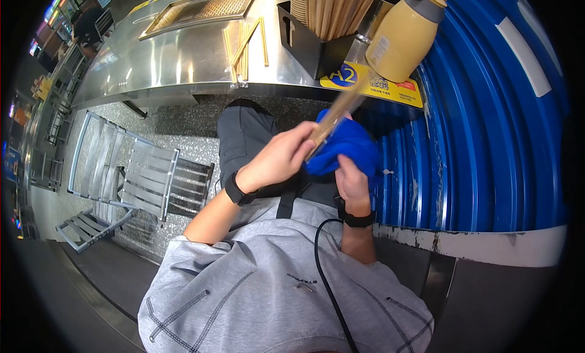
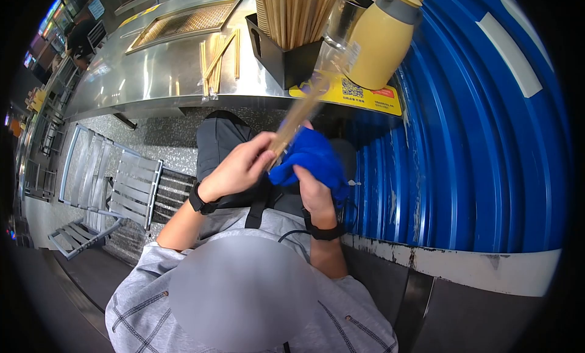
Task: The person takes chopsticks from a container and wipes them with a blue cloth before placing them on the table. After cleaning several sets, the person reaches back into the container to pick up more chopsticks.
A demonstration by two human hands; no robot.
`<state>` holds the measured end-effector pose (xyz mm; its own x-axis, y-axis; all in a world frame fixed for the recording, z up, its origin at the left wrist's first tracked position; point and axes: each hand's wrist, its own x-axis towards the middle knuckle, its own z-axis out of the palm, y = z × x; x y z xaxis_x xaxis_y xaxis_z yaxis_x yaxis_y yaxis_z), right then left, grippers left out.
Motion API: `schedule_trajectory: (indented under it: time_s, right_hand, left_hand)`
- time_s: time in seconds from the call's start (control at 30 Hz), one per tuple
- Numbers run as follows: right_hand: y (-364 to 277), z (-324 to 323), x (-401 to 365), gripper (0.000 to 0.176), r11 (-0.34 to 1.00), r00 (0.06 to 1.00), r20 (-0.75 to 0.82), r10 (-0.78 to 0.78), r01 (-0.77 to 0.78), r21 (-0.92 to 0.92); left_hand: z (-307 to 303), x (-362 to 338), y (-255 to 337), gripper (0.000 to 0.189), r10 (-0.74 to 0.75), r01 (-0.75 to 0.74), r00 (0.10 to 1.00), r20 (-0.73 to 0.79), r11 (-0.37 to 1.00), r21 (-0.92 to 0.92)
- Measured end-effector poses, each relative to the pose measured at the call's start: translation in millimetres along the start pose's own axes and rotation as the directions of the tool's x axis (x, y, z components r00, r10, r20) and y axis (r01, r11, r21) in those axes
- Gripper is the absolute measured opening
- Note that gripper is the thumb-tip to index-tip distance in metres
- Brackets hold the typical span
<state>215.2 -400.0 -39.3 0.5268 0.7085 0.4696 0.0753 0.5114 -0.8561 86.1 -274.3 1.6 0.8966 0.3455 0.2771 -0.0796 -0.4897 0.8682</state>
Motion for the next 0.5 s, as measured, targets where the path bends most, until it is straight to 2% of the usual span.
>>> schedule_trajectory:
  time_s: [0.03,0.07,0.1,0.17,0.2,0.3,0.33,0.4,0.5]
  right_hand:
    - [1,-1,0,0.046,0.969,0.995,0.074,-0.066,0.081,-0.234]
    - [-11,17,1,0.041,0.986,0.996,-0.092,-0.012,-0.003,-0.168]
    - [-11,19,0,0.038,0.995,0.981,-0.170,0.096,-0.099,-0.015]
    - [-7,19,-4,0.033,0.919,0.905,-0.267,0.331,-0.245,0.307]
    - [-4,15,-7,0.033,0.908,0.898,-0.246,0.366,-0.287,0.305]
    - [-7,13,-5,0.037,0.845,0.845,-0.300,0.443,-0.282,0.453]
    - [1,10,-6,0.039,0.861,0.858,-0.326,0.396,-0.224,0.457]
    - [0,9,-5,0.040,0.839,0.844,-0.342,0.412,-0.205,0.504]
    - [-1,8,-5,0.042,0.824,0.844,-0.346,0.410,-0.180,0.537]
  left_hand:
    - [4,0,2,0.023,-0.002,0.002,1.000,0.017,1.000,-0.004]
    - [8,1,0,0.023,0.040,-0.040,0.999,0.012,0.999,0.000]
    - [10,3,0,0.023,0.082,-0.082,0.997,0.008,0.997,0.004]
    - [9,3,9,0.023,-0.062,0.065,0.996,0.064,0.997,-0.038]
    - [8,3,13,0.023,-0.134,0.139,0.987,0.093,0.989,-0.055]
    - [20,3,5,0.023,-0.115,0.107,0.993,-0.026,0.974,-0.197]
    - [21,2,4,0.023,-0.143,0.141,0.990,-0.003,0.978,-0.157]
    - [20,3,8,0.023,-0.202,0.204,0.979,0.039,0.976,-0.073]
    - [28,5,2,0.022,-0.092,0.090,0.995,-0.038,0.995,-0.052]
